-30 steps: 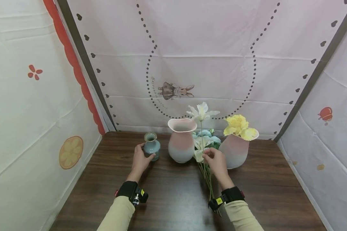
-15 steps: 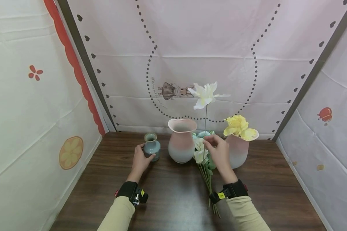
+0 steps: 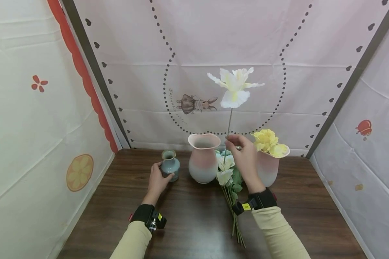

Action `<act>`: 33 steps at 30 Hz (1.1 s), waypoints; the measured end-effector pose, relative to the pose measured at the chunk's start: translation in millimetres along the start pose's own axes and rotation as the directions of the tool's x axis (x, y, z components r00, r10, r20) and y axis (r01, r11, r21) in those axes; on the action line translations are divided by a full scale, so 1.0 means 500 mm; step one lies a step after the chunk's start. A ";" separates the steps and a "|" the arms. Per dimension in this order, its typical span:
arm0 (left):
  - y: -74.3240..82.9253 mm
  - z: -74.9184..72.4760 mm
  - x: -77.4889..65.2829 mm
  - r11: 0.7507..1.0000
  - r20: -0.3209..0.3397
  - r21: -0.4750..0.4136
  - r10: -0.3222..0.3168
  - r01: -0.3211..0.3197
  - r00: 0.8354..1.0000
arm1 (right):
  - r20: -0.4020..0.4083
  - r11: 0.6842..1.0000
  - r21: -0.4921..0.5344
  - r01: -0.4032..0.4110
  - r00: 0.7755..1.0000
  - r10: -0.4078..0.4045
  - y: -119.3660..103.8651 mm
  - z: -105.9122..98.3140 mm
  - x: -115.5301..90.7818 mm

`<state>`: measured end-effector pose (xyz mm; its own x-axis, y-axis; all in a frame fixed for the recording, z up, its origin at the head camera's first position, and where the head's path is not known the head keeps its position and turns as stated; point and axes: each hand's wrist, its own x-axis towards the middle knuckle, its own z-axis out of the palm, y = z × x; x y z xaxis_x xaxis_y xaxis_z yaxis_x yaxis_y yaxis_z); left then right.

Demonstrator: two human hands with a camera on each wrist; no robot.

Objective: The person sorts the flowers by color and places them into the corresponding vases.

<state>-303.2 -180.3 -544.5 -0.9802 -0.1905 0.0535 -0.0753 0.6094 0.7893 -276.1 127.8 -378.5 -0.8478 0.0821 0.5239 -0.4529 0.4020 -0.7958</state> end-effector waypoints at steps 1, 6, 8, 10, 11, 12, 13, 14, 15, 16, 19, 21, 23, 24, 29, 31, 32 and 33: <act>0.000 0.000 0.000 1.000 0.000 0.000 0.001 -0.001 1.000 | 0.000 1.000 0.005 0.008 1.000 -0.008 -0.005 0.001 0.004; 0.000 -0.001 -0.002 1.000 -0.001 -0.003 0.002 -0.002 1.000 | -0.016 0.998 0.035 0.044 0.999 -0.043 -0.026 0.011 0.027; 0.000 -0.001 -0.002 1.000 -0.002 -0.004 0.001 -0.001 1.000 | -0.028 0.997 0.038 0.061 0.998 -0.060 -0.032 0.017 0.036; 0.001 -0.002 -0.003 1.000 -0.003 -0.007 0.001 -0.001 1.000 | -0.036 0.996 0.034 0.079 0.996 -0.078 -0.035 0.024 0.046; 0.001 -0.002 -0.003 1.000 -0.004 -0.009 0.001 -0.001 1.000 | -0.039 0.996 0.028 0.088 0.995 -0.087 -0.035 0.028 0.050; 0.001 -0.003 -0.003 1.000 -0.004 -0.010 0.000 0.000 1.000 | -0.044 0.995 0.019 0.096 0.994 -0.095 -0.037 0.031 0.055; 0.001 -0.003 -0.003 1.000 -0.005 -0.010 0.000 0.000 1.000 | -0.050 0.994 0.014 0.107 0.993 -0.106 -0.037 0.035 0.059; 0.001 -0.003 -0.003 1.000 -0.006 -0.010 0.001 -0.001 1.000 | -0.054 0.993 0.012 0.115 0.992 -0.114 -0.039 0.038 0.062; 0.001 -0.003 -0.004 1.000 -0.005 -0.010 0.002 -0.002 1.000 | -0.056 0.992 0.007 0.126 0.991 -0.126 -0.039 0.042 0.066; 0.001 -0.003 -0.004 1.000 -0.005 -0.009 0.003 -0.003 1.000 | -0.058 0.991 0.007 0.135 0.989 -0.135 -0.040 0.046 0.070; -0.001 -0.004 -0.003 1.000 -0.005 -0.008 0.005 -0.005 1.000 | -0.058 0.987 0.003 0.162 0.985 -0.162 -0.042 0.058 0.081; -0.001 -0.004 -0.004 1.000 -0.003 -0.008 0.004 -0.004 1.000 | -0.057 0.985 -0.006 0.171 0.984 -0.171 -0.043 0.065 0.087; -0.001 -0.005 -0.005 1.000 -0.003 -0.011 0.004 -0.004 1.000 | -0.056 0.985 -0.012 0.173 0.983 -0.173 -0.044 0.071 0.091; -0.001 -0.005 -0.005 1.000 -0.003 -0.011 0.005 -0.005 1.000 | -0.057 0.985 -0.017 0.171 0.984 -0.171 -0.044 0.073 0.093; 0.002 -0.006 -0.006 1.000 -0.002 -0.012 0.004 -0.004 1.000 | -0.047 0.986 -0.016 0.165 0.985 -0.165 -0.038 0.082 0.101; 0.003 -0.007 -0.006 1.000 -0.001 -0.011 0.004 -0.004 1.000 | -0.044 0.987 -0.015 0.161 0.986 -0.162 -0.034 0.086 0.103; 0.003 -0.007 -0.006 1.000 -0.002 -0.011 0.005 -0.005 1.000 | -0.043 0.987 -0.021 0.159 0.986 -0.160 -0.032 0.087 0.103; 0.003 -0.007 -0.006 1.000 -0.001 -0.011 0.005 -0.005 1.000 | -0.043 0.987 -0.027 0.160 0.986 -0.161 -0.030 0.089 0.103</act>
<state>-299.6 -181.7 -541.1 -0.9804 -0.1880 0.0580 -0.0684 0.6020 0.7956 -325.3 85.7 -353.2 -0.7514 0.0551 0.6576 -0.5750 0.4343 -0.6934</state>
